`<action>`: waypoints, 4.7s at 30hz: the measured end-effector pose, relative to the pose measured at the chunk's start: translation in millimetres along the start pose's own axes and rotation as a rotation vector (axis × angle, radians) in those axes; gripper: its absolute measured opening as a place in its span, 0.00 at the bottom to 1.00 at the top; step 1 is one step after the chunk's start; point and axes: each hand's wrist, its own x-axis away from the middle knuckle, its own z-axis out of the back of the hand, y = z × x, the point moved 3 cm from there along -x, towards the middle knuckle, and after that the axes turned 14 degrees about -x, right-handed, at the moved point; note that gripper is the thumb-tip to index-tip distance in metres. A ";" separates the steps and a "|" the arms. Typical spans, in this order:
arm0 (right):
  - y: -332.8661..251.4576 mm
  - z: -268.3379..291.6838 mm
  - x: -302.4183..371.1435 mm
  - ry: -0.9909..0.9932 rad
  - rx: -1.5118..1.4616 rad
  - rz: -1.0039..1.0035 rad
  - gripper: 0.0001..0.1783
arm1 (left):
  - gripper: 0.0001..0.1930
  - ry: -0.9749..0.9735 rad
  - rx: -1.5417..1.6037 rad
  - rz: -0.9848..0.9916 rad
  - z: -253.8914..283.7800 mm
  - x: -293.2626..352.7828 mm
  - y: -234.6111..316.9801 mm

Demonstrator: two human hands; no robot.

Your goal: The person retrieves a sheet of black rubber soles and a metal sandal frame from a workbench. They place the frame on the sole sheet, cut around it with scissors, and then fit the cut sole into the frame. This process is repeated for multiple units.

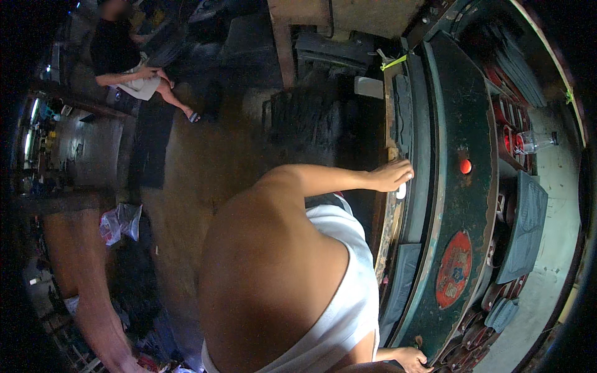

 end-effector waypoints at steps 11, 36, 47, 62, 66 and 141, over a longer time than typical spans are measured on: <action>21.5 59.0 152.0 -0.201 -0.107 -0.322 0.18 | 0.10 -0.090 -0.320 -0.249 -12.4 8.2 -6.6; -12.8 111.9 208.9 -0.961 -0.205 -0.381 0.37 | 0.10 -0.274 -0.590 -0.521 -4.9 -5.2 2.8; 22.7 87.5 226.2 -1.207 -0.132 -0.329 0.49 | 0.17 -0.515 -0.759 -0.308 -16.7 -1.9 -4.2; 38.0 68.6 231.7 -1.423 -0.319 -0.456 0.51 | 0.19 -0.492 -0.756 -0.253 -25.7 -7.5 -0.4; 39.8 80.3 233.5 -1.268 -0.162 -0.348 0.51 | 0.20 -0.450 -0.905 -0.316 -24.0 -6.4 7.2; 59.9 215.3 164.2 -1.099 0.092 -0.774 0.29 | 0.27 -0.648 0.375 -0.037 19.6 65.5 246.5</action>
